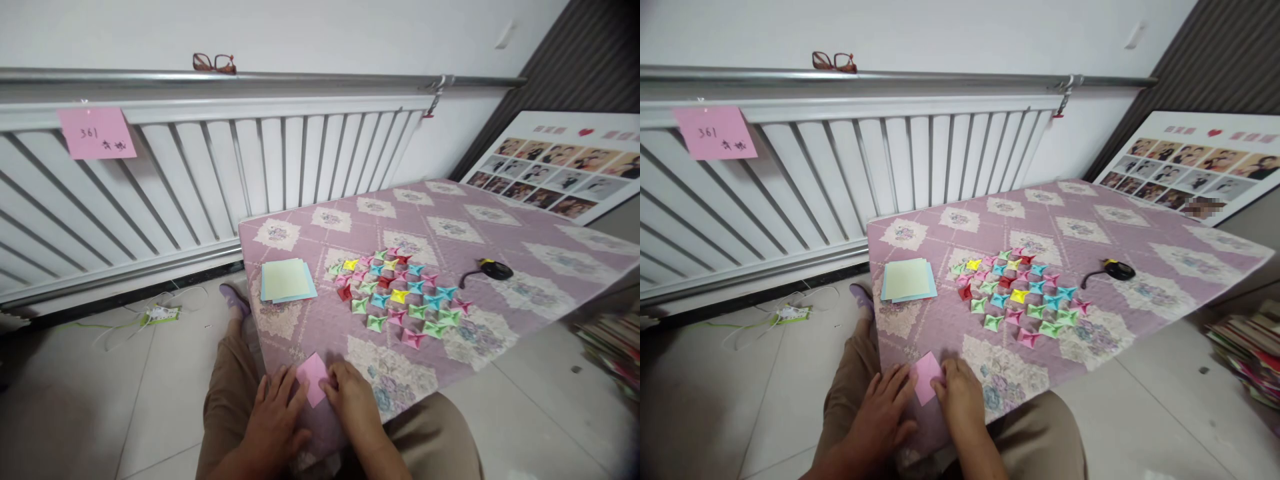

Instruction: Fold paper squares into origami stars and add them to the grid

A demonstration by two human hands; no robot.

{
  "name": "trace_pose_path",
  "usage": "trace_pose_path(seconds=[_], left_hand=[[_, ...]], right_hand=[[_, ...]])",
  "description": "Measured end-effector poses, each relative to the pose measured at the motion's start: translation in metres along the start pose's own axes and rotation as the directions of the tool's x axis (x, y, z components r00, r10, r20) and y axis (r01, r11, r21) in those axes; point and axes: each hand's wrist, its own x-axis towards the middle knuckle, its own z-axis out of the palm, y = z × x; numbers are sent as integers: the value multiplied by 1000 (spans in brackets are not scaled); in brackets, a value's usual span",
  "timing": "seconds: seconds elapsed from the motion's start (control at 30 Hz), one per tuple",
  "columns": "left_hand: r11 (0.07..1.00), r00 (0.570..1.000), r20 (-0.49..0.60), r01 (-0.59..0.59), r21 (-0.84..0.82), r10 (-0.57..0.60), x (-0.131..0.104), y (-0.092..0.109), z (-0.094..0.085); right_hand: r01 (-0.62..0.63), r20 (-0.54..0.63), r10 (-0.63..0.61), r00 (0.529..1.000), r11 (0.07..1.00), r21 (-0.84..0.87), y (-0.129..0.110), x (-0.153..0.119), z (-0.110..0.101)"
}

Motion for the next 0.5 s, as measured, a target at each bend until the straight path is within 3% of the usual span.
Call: trace_pose_path(seconds=[0.23, 0.37, 0.5], left_hand=[[976, 976, -57, 205, -75, -209, 42, 8, -42], [972, 971, 90, 226, -63, -220, 63, 13, -57], [970, 965, 145, 232, -73, -220, 70, 11, -62]], right_hand=[[-80, 56, 81, 995, 996, -34, -1, 9, -2], [-92, 78, 95, 992, 995, -33, -1, 10, -4], [-93, 80, 94, 992, 995, -18, -3, 9, -6]])
